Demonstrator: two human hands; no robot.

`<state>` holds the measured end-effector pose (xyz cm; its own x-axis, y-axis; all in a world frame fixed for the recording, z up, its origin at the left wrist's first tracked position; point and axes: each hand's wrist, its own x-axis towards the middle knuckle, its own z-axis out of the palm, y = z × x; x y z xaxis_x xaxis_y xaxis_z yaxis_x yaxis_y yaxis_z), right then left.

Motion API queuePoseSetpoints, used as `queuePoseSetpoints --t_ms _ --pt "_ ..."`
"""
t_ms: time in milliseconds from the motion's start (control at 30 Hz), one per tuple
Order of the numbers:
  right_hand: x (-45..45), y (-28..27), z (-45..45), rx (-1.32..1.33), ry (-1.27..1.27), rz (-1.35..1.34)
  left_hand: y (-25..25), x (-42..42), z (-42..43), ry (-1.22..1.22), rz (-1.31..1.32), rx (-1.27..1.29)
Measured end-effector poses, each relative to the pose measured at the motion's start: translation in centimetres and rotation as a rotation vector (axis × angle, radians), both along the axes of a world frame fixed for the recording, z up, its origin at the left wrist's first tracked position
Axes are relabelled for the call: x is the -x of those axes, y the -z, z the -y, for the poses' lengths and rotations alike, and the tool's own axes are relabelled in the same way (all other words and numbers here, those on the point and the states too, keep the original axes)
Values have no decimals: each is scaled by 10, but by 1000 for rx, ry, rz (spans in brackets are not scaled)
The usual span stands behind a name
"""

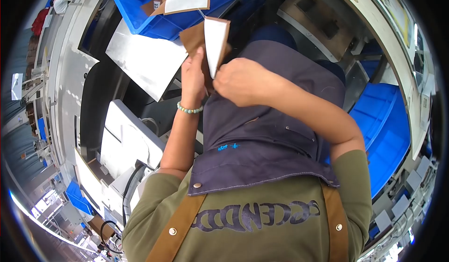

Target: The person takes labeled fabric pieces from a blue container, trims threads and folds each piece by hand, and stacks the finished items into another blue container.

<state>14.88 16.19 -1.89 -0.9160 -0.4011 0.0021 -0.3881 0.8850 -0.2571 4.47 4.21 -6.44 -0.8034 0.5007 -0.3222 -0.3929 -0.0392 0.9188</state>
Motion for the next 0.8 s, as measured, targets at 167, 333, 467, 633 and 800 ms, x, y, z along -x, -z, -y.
queuePoseSetpoints --t_ms 167,333,467,633,800 --pt "15 5 2 285 -111 62 5 -4 13 147 329 -121" --pt "8 21 -2 864 362 -290 9 5 21 60 433 -223" --pt "5 50 13 624 439 -479 7 5 16 15 450 -222" --pt "1 47 14 515 371 -403 1 15 24 -41 351 -295" --pt "4 53 20 524 392 -280 -14 -1 23 -86 42 -193"
